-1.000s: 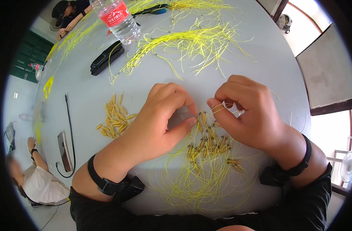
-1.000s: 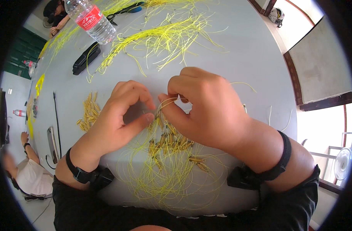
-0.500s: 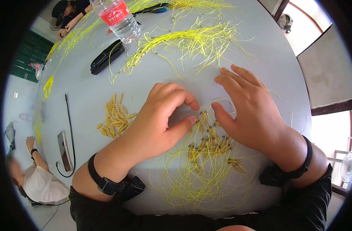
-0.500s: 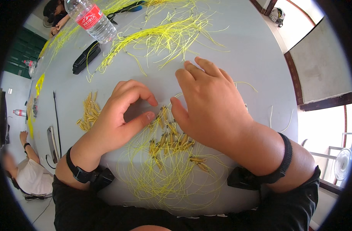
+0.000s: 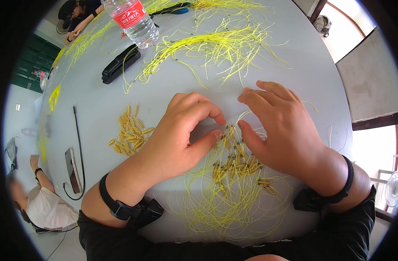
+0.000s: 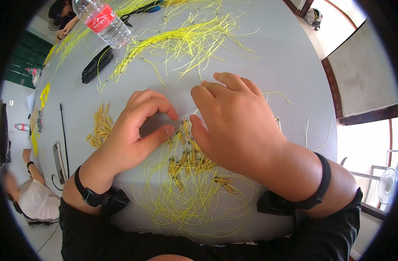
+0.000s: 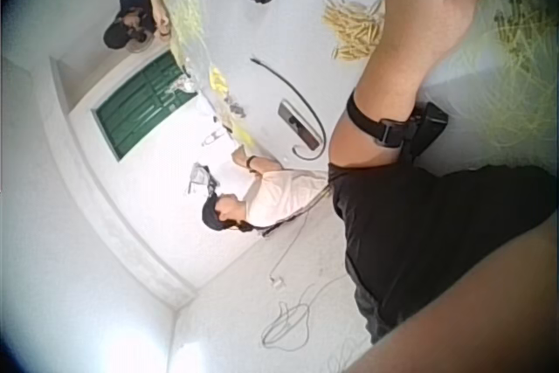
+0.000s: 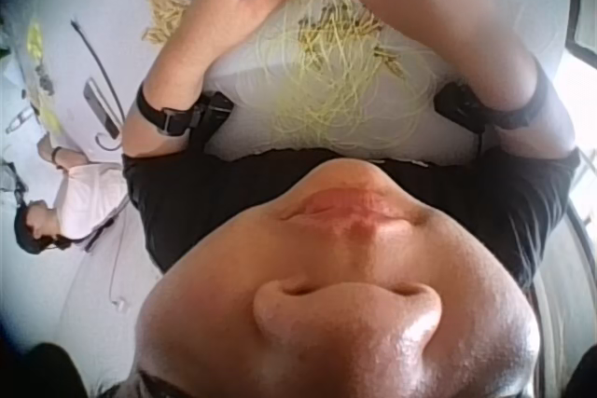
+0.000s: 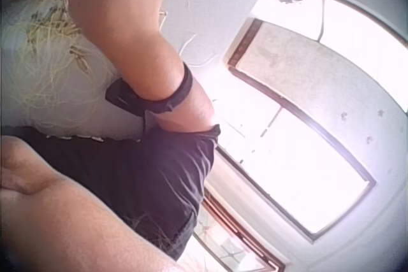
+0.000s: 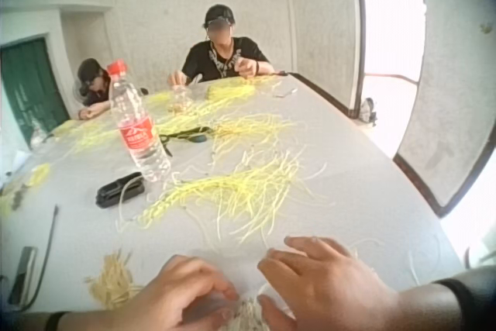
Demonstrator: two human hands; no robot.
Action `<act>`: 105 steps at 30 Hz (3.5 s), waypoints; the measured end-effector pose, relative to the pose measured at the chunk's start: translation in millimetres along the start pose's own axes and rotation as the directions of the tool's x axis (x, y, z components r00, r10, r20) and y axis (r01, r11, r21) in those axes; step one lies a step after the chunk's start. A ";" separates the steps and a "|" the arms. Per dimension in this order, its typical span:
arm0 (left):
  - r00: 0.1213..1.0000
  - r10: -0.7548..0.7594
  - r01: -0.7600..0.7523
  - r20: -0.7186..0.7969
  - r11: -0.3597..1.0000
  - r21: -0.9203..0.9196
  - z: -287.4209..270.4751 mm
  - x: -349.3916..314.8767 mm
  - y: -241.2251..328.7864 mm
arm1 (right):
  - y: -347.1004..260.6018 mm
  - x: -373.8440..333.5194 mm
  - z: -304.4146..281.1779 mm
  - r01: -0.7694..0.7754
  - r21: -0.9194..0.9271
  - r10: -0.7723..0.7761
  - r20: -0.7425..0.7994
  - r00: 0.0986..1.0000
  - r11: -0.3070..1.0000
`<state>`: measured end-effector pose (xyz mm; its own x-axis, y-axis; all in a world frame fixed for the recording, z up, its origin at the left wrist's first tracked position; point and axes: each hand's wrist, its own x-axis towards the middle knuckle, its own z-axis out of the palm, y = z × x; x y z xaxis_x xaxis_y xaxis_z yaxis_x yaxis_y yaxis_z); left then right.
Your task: The recorder is assembling yellow fishing rigs with hooks and weights at a table.
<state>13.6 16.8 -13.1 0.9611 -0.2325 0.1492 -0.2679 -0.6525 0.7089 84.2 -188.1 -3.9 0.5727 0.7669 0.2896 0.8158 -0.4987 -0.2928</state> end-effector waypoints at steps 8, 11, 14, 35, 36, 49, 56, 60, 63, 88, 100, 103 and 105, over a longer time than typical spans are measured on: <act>1.000 -0.006 0.006 0.009 1.000 0.012 -1.1 -0.5 0.6 | -1.7 -0.6 -1.4 0.092 0.065 -0.093 0.018 0.995 0.994; 1.000 0.003 -0.002 -0.018 1.000 0.015 0.6 -0.9 1.3 | -0.6 -2.0 3.0 0.181 0.189 -0.191 0.035 0.981 0.965; 0.996 0.060 -0.053 -0.067 0.994 0.098 0.6 -0.6 1.4 | -2.4 -1.7 5.1 0.215 0.286 -0.235 0.037 0.971 0.934; 0.981 0.192 -0.193 0.024 0.977 0.090 2.2 -6.9 6.3 | -1.2 -1.0 8.2 0.114 0.208 -0.133 0.079 0.988 0.972; 0.982 0.176 -0.181 0.074 0.981 0.073 1.1 -7.5 7.2 | -1.6 -1.6 8.2 0.115 0.209 -0.134 0.078 0.988 0.971; 0.979 0.164 -0.122 -0.117 0.944 0.305 1.8 -8.0 17.9 | -1.4 -1.6 4.6 0.046 0.228 -0.078 0.129 0.989 0.973; 0.989 0.141 -0.127 -0.047 0.967 0.223 2.2 -10.1 16.8 | -1.8 -3.6 7.8 0.044 0.182 -0.077 0.176 0.981 0.982; 0.956 0.232 -0.163 -0.178 0.929 0.333 -0.5 -6.0 10.6 | -2.1 -2.7 6.5 0.033 0.201 -0.075 0.206 0.976 0.979; 0.977 0.160 -0.110 -0.142 0.946 0.304 1.8 -2.4 17.6 | -3.7 -1.9 2.4 0.041 0.265 -0.086 0.161 0.983 0.963; 0.994 0.098 -0.073 -0.044 0.917 0.393 3.6 -6.0 9.5 | -1.4 -2.4 9.1 -0.007 0.234 0.003 0.016 1.000 0.972; 0.989 0.092 -0.037 -0.117 0.913 0.406 1.9 -2.6 2.6 | -1.1 -2.3 10.0 -0.006 0.244 -0.001 0.027 1.000 0.970; 0.993 0.099 -0.068 -0.062 0.921 0.383 1.1 -3.5 3.8 | -1.6 -1.2 9.9 -0.009 0.251 -0.002 0.042 0.999 0.968; 0.993 0.094 -0.059 -0.074 0.921 0.384 0.2 -6.1 4.8 | -2.2 -1.3 9.0 -0.011 0.247 -0.001 0.047 0.999 0.969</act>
<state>6.4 14.9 -10.8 0.9340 -0.2388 0.2659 -0.3291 -0.8648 0.3793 80.9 -184.4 -11.7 0.5678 0.7854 0.2465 0.7645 -0.3920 -0.5118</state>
